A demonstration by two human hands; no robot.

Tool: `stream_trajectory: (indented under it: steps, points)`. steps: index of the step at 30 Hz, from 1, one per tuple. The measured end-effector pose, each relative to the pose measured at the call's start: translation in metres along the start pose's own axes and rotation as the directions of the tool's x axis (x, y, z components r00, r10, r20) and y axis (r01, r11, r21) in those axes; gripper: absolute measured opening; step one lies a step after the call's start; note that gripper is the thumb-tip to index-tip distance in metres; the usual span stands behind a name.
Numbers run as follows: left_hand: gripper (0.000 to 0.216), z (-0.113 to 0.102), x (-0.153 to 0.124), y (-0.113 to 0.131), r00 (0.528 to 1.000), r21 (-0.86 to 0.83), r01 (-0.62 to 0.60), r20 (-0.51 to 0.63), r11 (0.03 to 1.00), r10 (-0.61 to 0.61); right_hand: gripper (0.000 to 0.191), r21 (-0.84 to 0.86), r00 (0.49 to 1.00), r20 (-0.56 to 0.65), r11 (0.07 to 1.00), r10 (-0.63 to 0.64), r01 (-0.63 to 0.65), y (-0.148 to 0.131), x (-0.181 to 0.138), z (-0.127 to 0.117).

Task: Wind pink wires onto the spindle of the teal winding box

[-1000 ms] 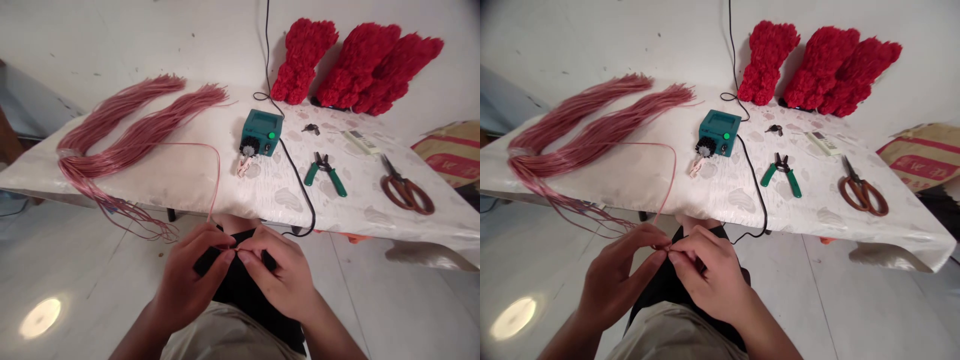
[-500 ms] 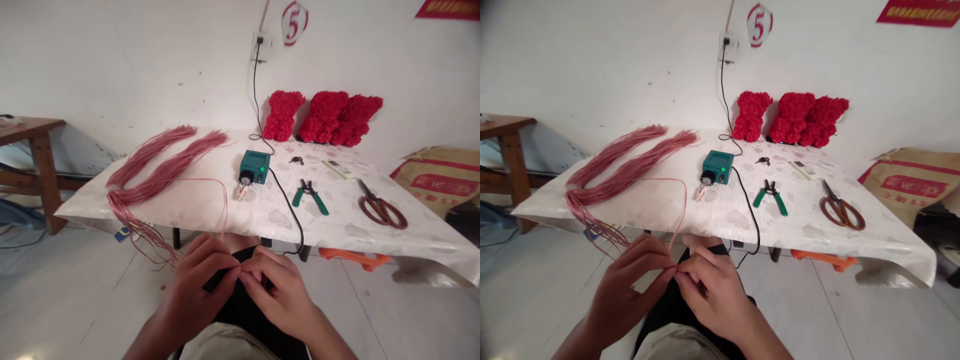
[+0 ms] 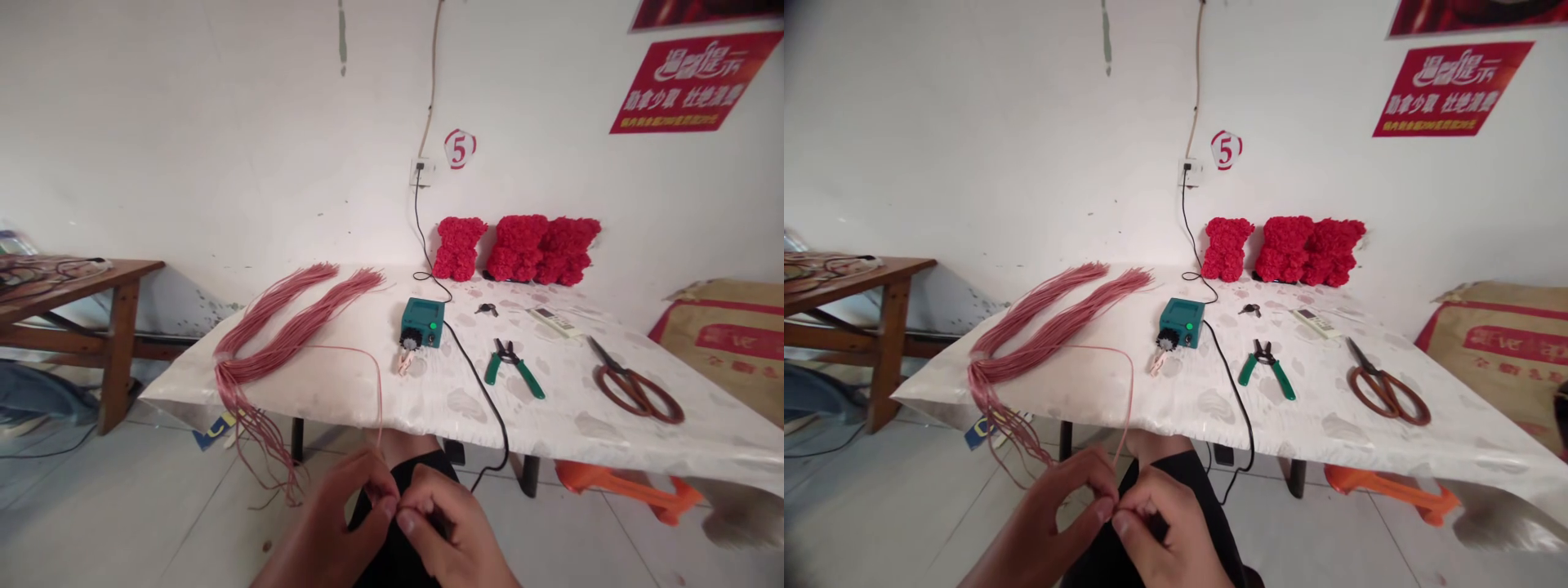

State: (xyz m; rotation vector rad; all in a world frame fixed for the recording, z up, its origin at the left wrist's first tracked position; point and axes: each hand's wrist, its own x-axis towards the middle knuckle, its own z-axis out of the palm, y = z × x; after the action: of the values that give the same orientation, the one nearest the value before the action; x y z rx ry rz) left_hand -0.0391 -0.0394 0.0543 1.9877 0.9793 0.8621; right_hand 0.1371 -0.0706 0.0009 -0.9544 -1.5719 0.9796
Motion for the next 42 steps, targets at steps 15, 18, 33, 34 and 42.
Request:
stream_trajectory:
  steps: [15,18,33,34,42]
  points:
    - [0.008,-0.002,-0.002,0.004,0.957,0.094,0.245,0.136,0.965,-0.256,0.033,0.187,0.965,0.066,0.947,0.252,-0.26,0.0,-0.007,0.0]
    - [0.012,-0.005,-0.004,0.003,0.959,0.055,0.224,0.167,0.973,-0.23,0.026,0.16,0.975,0.019,0.962,0.219,-0.219,-0.004,-0.008,-0.001]
    - [0.027,-0.008,0.005,-0.008,0.927,-0.326,0.219,0.363,0.92,-0.092,0.01,0.161,0.999,-0.027,0.986,0.043,-0.038,-0.017,-0.008,-0.009]
    - [0.028,-0.01,0.008,-0.009,0.928,-0.327,0.202,0.365,0.923,-0.074,0.009,0.118,1.0,-0.018,0.993,0.021,-0.019,-0.016,-0.009,-0.01]
    - [0.029,-0.014,0.026,-0.012,0.797,-0.243,0.223,0.603,0.944,-0.033,0.012,-0.103,0.993,0.049,0.988,-0.108,0.112,-0.019,-0.011,-0.014]
